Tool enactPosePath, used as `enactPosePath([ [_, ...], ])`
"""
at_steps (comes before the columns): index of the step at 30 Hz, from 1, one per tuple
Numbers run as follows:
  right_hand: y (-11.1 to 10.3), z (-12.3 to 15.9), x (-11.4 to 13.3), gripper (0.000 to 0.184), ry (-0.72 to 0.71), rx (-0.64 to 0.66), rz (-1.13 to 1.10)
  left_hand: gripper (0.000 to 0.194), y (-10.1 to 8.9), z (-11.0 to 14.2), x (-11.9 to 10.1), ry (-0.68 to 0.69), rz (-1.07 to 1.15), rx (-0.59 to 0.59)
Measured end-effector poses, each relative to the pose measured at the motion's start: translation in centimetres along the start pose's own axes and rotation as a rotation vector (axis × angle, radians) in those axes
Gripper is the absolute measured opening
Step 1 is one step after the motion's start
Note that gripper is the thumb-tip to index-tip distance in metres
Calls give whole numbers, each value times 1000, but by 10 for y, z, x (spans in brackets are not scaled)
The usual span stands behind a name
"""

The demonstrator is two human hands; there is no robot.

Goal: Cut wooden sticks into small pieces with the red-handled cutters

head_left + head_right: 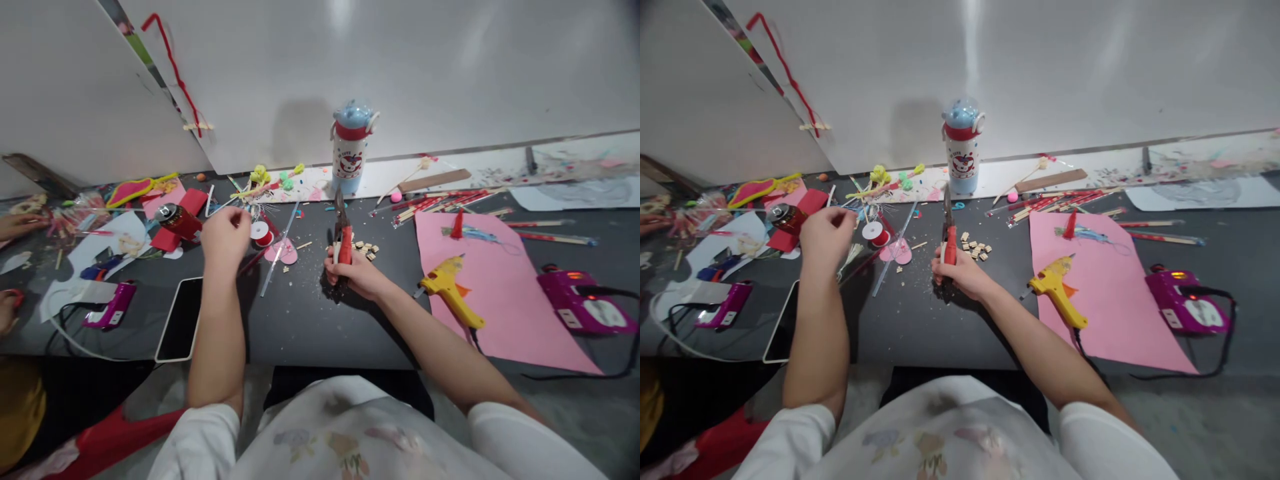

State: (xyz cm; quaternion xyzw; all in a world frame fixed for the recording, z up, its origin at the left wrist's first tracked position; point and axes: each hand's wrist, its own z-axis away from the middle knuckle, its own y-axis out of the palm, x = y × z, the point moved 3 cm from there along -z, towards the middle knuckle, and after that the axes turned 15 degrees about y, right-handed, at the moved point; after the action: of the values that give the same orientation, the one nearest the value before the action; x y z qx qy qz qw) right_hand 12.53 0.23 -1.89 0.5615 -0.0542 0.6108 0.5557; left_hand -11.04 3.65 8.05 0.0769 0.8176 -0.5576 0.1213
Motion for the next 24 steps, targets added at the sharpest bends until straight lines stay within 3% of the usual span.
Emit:
enactPosePath([
  [2,1,0,0,37,-2,-10,48,27,5,-24,26,-74,-108,47],
  [5,3,1,-1,40,2,-16,85,23,30,-60,58,-149,-181,223],
  [9,5,1,-1,39,-25,3,100,25,68,-89,81,-158,-234,470],
  [16,4,-3,-5,40,-25,16,151,35,90,-103,92,-172,-267,557],
  [24,6,-1,-4,41,-8,-24,199,23,85,-99,85,-152,-254,568],
])
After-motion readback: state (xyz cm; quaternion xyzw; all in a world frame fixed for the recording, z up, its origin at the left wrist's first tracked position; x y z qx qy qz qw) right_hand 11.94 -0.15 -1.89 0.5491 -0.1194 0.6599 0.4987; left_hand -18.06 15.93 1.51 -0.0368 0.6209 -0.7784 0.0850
